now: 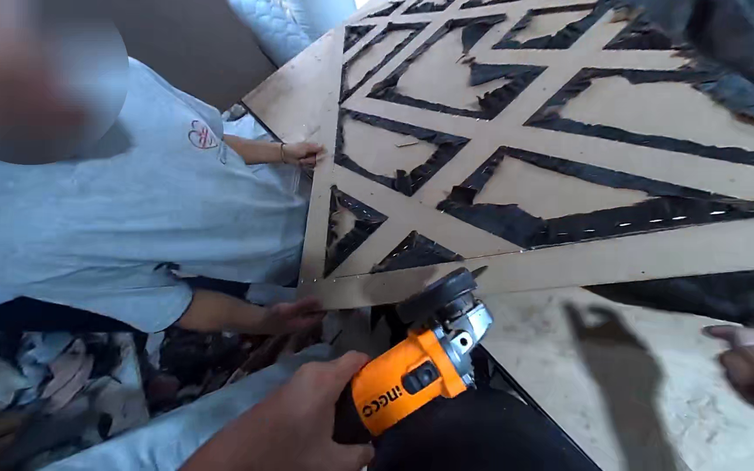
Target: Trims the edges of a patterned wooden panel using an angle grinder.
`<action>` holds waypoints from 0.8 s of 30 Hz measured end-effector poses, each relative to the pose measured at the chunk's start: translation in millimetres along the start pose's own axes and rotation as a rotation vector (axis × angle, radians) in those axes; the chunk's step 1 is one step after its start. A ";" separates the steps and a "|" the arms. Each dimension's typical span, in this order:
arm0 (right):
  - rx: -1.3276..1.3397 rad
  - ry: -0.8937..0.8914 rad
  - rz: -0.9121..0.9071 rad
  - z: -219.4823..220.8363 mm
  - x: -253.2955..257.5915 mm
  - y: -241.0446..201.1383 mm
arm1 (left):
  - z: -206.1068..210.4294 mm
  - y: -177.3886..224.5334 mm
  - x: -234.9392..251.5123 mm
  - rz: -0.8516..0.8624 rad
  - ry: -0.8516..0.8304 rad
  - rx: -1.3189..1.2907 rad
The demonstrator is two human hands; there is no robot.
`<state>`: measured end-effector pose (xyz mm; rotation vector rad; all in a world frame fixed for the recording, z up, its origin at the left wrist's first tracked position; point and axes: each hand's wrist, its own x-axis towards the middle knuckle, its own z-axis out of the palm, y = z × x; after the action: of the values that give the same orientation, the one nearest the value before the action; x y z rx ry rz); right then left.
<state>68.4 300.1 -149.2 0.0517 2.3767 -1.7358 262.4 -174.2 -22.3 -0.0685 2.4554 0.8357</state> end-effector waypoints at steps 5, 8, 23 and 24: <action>0.071 -0.524 -0.077 154.8 -72.1 -32.8 | -40.7 -48.1 -12.3 -0.031 -0.080 0.176; 0.125 -0.747 -0.169 234.5 -88.7 -49.4 | -57.6 -76.5 -15.7 -0.020 -0.162 0.202; 0.166 -0.758 0.088 397.2 -112.4 -103.2 | -134.9 -183.1 -4.0 0.138 -0.275 0.264; 0.179 -0.747 0.091 398.2 -112.6 -102.5 | -136.4 -182.3 -1.0 0.139 -0.276 0.281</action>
<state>219.1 -98.7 -148.9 -0.3863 1.6535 -1.5512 237.3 -400.3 -32.1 0.3032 2.3060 0.5093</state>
